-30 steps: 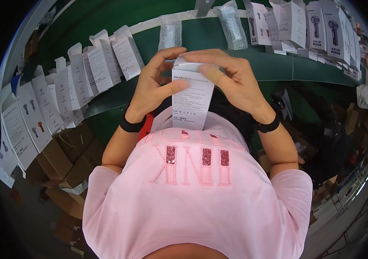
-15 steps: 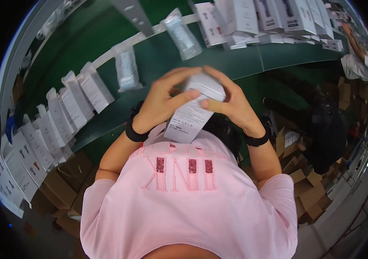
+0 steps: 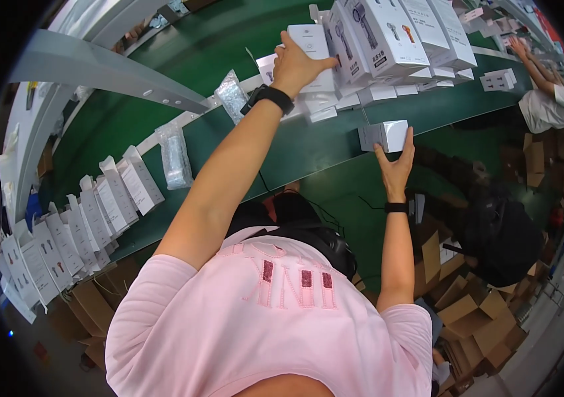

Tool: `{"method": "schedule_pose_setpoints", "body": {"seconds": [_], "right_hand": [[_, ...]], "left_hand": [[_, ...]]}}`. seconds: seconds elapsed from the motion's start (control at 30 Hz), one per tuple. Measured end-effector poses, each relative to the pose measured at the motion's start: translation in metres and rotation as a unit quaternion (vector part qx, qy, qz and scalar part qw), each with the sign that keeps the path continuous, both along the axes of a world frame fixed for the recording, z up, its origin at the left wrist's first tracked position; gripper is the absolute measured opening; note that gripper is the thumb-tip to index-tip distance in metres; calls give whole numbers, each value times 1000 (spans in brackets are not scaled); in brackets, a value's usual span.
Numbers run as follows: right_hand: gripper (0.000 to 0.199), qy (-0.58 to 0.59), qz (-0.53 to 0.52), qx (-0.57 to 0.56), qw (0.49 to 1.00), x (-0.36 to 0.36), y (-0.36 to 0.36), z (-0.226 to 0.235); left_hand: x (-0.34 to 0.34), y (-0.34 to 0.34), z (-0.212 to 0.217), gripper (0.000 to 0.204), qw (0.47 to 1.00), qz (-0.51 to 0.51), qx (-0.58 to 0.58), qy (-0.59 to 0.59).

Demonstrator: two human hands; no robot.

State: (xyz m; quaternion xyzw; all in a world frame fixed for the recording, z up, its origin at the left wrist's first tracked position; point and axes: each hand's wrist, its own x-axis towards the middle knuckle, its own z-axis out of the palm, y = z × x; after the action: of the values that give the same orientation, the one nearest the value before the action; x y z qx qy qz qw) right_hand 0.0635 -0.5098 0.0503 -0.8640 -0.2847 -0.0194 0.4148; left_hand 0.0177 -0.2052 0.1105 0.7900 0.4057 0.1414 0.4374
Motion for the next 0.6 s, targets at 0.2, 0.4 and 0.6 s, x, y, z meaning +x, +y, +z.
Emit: {"method": "schedule_pose_setpoints", "body": {"seconds": [0.2, 0.4, 0.6], "right_hand": [[93, 33, -17, 25, 999, 4, -18, -1], [88, -53, -3, 0, 999, -13, -23, 39], [64, -163, 144, 34, 975, -56, 60, 76]], "left_hand": [[-83, 15, 21, 73, 960, 36, -135, -241], [-254, -27, 30, 56, 770, 137, -582, -223], [-313, -3, -31, 62, 578, 187, -711, -353]]}}
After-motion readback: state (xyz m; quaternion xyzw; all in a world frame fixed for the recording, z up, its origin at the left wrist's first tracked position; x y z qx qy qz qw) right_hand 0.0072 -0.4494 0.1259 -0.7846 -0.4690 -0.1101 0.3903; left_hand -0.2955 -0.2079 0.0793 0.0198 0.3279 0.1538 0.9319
